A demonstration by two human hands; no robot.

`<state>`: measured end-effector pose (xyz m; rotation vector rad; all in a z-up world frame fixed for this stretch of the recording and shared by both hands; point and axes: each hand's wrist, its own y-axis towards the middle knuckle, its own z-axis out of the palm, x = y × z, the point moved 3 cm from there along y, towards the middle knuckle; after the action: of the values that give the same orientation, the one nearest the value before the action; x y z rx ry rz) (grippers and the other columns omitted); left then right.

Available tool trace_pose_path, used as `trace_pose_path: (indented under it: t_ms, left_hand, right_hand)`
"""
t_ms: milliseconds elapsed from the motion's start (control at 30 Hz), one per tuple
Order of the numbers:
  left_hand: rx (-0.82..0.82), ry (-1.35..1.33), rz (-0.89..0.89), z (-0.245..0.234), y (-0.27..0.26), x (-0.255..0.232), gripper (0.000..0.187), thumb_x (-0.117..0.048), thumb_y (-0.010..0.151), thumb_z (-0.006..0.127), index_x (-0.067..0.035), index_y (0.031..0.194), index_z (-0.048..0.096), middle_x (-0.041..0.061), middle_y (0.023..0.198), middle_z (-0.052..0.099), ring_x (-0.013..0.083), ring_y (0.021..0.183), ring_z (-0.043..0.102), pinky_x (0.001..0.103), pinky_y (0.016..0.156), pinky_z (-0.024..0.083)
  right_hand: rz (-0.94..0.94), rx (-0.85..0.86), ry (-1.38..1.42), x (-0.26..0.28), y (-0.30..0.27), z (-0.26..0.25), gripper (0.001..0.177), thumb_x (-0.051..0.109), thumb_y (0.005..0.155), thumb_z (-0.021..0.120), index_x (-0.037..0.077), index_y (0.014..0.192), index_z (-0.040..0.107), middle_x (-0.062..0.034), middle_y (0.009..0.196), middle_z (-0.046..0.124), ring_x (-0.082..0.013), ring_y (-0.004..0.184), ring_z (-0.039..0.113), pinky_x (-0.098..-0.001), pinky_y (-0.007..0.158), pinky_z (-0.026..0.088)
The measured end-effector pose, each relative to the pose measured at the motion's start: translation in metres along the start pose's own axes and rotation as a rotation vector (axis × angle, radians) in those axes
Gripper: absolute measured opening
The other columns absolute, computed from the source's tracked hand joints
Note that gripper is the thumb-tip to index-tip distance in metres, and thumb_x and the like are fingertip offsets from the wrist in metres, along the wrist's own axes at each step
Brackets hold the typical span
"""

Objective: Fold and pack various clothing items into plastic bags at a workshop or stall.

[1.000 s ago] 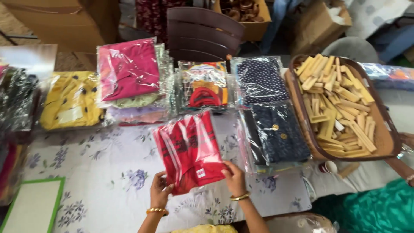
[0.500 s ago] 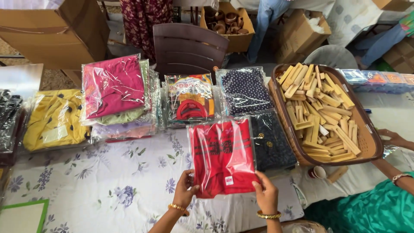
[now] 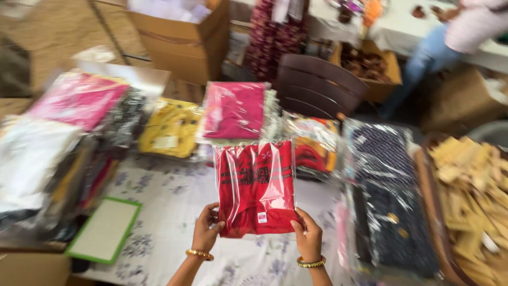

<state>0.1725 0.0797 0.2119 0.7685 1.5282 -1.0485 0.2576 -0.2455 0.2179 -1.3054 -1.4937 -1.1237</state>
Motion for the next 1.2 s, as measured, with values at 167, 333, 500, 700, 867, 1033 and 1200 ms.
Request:
trace_pose_path:
  t_ms: [167,333,500,700,867,1033,1200]
  left_hand:
    - [-0.062,0.006,0.163,-0.108,0.059,-0.037,0.058,0.014,0.077,0.069,-0.008,0.13,0.061,0.002,0.094,0.067,0.0112,0.083,0.065,0.029,0.08,0.057]
    - [-0.108,0.103,0.265,-0.216,0.131,-0.096,0.059,0.013,0.076,0.07,-0.008,0.13,0.062,0.0,0.097,0.068,0.0108,0.084,0.063,0.028,0.08,0.055]
    - [-0.143,0.227,0.342,-0.311,0.216,-0.141,0.057,0.012,0.075,0.072,-0.008,0.128,0.064,0.0,0.093,0.064,0.0111,0.085,0.062,0.028,0.079,0.054]
    - [-0.164,0.335,0.36,-0.4,0.3,-0.168,0.058,0.01,0.077,0.073,-0.01,0.13,0.064,0.003,0.09,0.061,0.0134,0.082,0.062,0.029,0.074,0.055]
    - [-0.327,0.15,0.335,-0.448,0.326,-0.16,0.058,0.012,0.076,0.071,-0.009,0.13,0.065,0.001,0.095,0.064,0.0126,0.085,0.064,0.028,0.073,0.055]
    - [-0.694,-0.238,0.368,-0.442,0.341,-0.104,0.068,0.016,0.077,0.068,-0.011,0.138,0.057,-0.001,0.099,0.058,0.0105,0.085,0.057,0.025,0.075,0.052]
    - [-0.877,-0.333,0.287,-0.423,0.34,-0.107,0.076,0.016,0.077,0.063,-0.016,0.144,0.048,-0.002,0.096,0.055,0.0094,0.082,0.056,0.024,0.072,0.049]
  right_hand:
    - [-0.125,0.109,0.208,0.039,0.05,0.12,0.041,-0.002,0.091,0.068,-0.007,0.132,0.063,-0.0113,0.118,0.073,-0.0137,0.103,0.069,-0.0286,0.09,0.057]
    - [-0.184,0.151,0.338,0.066,0.106,0.251,0.043,-0.005,0.091,0.068,-0.006,0.133,0.061,-0.0114,0.123,0.07,-0.0141,0.107,0.067,-0.029,0.094,0.055]
    - [-0.172,0.153,0.395,0.086,0.162,0.375,0.044,-0.005,0.09,0.069,-0.005,0.133,0.061,-0.0112,0.121,0.073,-0.0147,0.105,0.069,-0.0284,0.093,0.056]
    - [-0.205,0.122,0.458,0.122,0.205,0.486,0.045,-0.006,0.09,0.069,-0.006,0.135,0.061,-0.012,0.12,0.072,-0.0149,0.101,0.069,-0.0283,0.089,0.056]
    - [-0.208,0.199,0.328,0.146,0.257,0.556,0.048,-0.003,0.088,0.07,-0.005,0.135,0.059,-0.011,0.12,0.072,-0.0145,0.101,0.07,-0.0285,0.088,0.058]
    - [-0.489,0.252,0.064,0.225,0.315,0.619,0.053,0.003,0.084,0.075,0.005,0.135,0.061,-0.015,0.129,0.07,-0.0256,0.116,0.069,-0.0349,0.098,0.056]
    - [-0.567,0.142,-0.297,0.187,0.305,0.675,0.065,0.017,0.074,0.086,0.011,0.134,0.062,-0.0226,0.141,0.057,-0.039,0.131,0.054,-0.0471,0.112,0.042]
